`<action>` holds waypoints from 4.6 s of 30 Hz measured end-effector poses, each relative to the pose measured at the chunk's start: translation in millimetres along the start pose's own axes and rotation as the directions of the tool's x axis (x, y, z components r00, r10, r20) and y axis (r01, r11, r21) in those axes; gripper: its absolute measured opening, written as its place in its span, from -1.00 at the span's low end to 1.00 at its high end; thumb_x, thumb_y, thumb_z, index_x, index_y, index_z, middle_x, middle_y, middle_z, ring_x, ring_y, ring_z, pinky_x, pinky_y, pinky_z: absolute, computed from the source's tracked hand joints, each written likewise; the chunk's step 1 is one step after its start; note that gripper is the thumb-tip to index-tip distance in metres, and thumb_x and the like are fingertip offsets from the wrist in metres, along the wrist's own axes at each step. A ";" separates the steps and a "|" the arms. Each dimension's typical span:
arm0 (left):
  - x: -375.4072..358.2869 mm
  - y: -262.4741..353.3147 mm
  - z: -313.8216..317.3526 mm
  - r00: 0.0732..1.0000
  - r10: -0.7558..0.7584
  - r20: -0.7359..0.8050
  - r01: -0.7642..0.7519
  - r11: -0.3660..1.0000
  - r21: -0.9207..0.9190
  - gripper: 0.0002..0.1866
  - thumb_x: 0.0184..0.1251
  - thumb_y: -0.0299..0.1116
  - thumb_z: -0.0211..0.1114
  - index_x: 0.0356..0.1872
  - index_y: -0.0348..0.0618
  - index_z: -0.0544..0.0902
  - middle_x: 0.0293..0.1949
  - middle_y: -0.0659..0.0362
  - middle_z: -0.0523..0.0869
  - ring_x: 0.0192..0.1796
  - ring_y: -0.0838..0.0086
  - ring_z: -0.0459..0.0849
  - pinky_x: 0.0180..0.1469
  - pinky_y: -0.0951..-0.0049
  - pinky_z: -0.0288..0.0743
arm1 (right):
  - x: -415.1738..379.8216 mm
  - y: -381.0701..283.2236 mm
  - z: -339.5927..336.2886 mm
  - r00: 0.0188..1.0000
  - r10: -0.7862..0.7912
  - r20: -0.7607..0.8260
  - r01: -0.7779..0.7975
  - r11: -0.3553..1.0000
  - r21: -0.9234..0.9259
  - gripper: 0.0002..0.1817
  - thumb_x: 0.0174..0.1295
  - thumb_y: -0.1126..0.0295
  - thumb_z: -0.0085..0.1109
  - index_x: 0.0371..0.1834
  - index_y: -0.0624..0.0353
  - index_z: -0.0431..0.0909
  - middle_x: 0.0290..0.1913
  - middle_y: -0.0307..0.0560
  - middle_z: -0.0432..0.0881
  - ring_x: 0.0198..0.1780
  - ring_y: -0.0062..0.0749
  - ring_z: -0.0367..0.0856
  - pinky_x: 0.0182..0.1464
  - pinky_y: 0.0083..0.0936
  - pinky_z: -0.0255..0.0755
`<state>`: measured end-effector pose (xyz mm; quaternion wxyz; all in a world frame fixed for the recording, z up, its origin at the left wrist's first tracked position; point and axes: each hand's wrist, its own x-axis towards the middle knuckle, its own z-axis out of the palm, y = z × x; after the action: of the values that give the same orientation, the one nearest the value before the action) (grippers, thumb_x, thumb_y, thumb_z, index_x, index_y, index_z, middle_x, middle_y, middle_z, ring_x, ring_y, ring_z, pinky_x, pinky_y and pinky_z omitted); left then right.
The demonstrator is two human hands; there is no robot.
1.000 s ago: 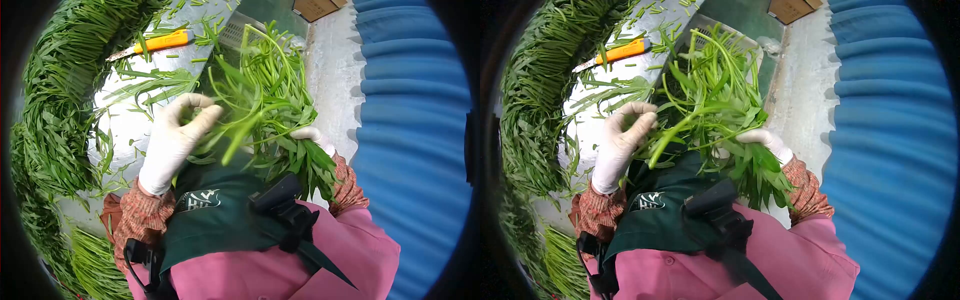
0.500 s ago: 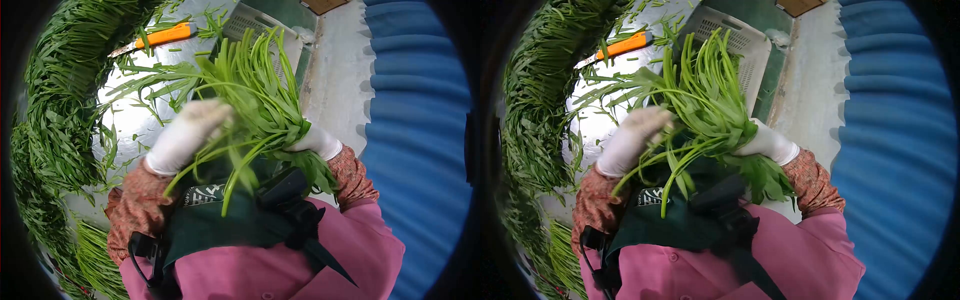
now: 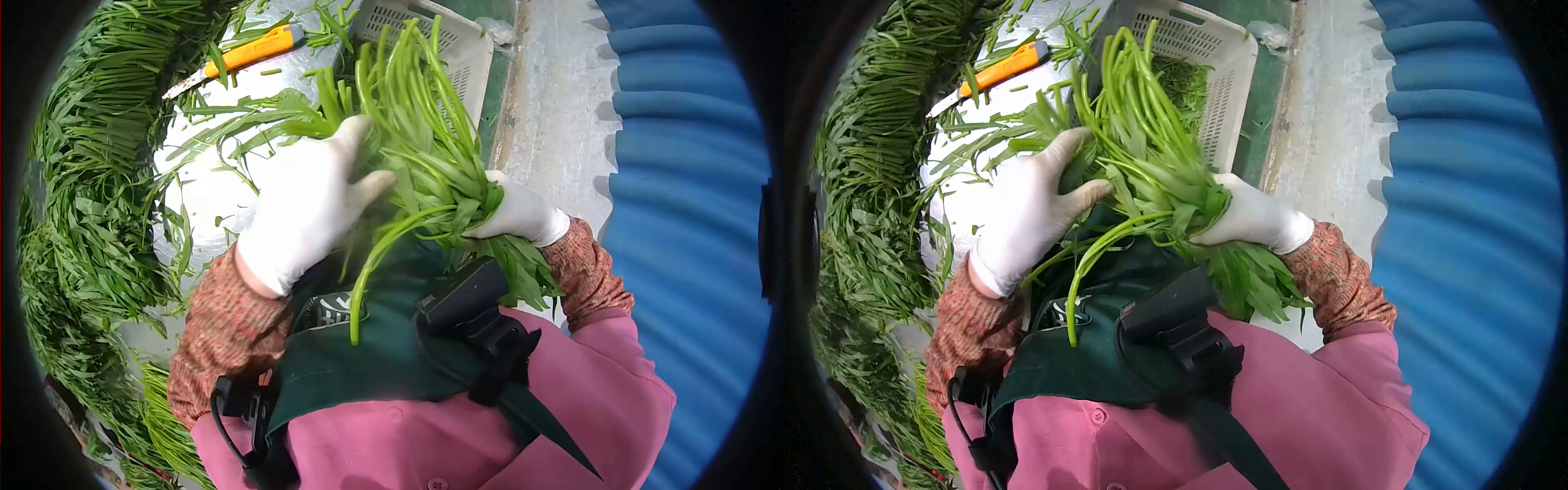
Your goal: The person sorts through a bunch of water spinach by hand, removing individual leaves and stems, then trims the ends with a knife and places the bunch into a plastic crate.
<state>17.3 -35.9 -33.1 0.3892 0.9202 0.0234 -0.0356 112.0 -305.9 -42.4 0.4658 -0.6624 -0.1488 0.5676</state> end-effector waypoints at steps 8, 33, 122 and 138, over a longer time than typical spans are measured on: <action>5.9 -1.8 15.4 0.987 0.079 0.138 -0.110 0.968 0.227 -0.60 0.17 -0.24 0.46 0.03 -0.12 0.67 -0.38 -0.10 0.74 -0.28 -0.03 0.74 -0.25 0.09 0.59 | -4.3 8.8 0.8 0.999 0.014 -0.046 -0.020 0.991 -0.133 -0.30 0.06 0.49 0.46 0.35 0.24 0.46 0.09 -0.15 0.69 0.07 -0.55 0.60 0.19 -0.53 0.49; 52.9 -66.8 -7.5 0.957 0.205 -0.204 -0.088 0.879 0.468 -0.89 0.33 -0.39 0.32 -0.25 -0.21 0.62 -0.43 -0.12 0.69 -0.33 -0.06 0.71 -0.32 0.10 0.52 | -78.2 29.2 -22.6 0.942 0.068 -0.330 -0.048 0.997 0.067 -0.29 0.14 0.54 0.42 0.42 0.29 0.40 0.29 -0.08 0.60 0.25 -0.44 0.52 0.37 -0.40 0.35; 46.2 -72.2 -65.4 0.945 -0.322 -0.063 0.019 0.245 -0.969 -0.78 0.27 -0.50 0.41 -0.08 -0.34 0.71 -0.25 0.15 0.77 -0.56 0.78 0.48 -0.61 0.81 0.20 | -29.0 27.5 -8.1 0.992 -0.084 -0.096 0.088 0.995 0.039 -0.37 0.10 0.57 0.35 0.32 0.32 0.45 0.10 -0.18 0.66 0.11 -0.60 0.50 0.24 -0.55 0.40; 60.3 -28.6 -36.3 0.862 0.188 -0.471 -0.216 0.976 -0.007 -0.33 0.17 -0.19 0.55 0.28 -0.25 0.54 0.16 -0.11 0.61 0.21 0.17 0.54 0.24 0.28 0.44 | -32.5 22.2 -2.0 0.987 -0.114 -0.115 0.115 0.993 0.001 -0.35 0.11 0.51 0.40 0.32 0.31 0.45 0.14 -0.14 0.66 0.13 -0.58 0.51 0.28 -0.53 0.37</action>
<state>77.1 11.0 -33.4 0.4009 0.8868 0.0210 0.2288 96.4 -342.0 -40.0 0.5077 -0.6827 -0.1573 0.5014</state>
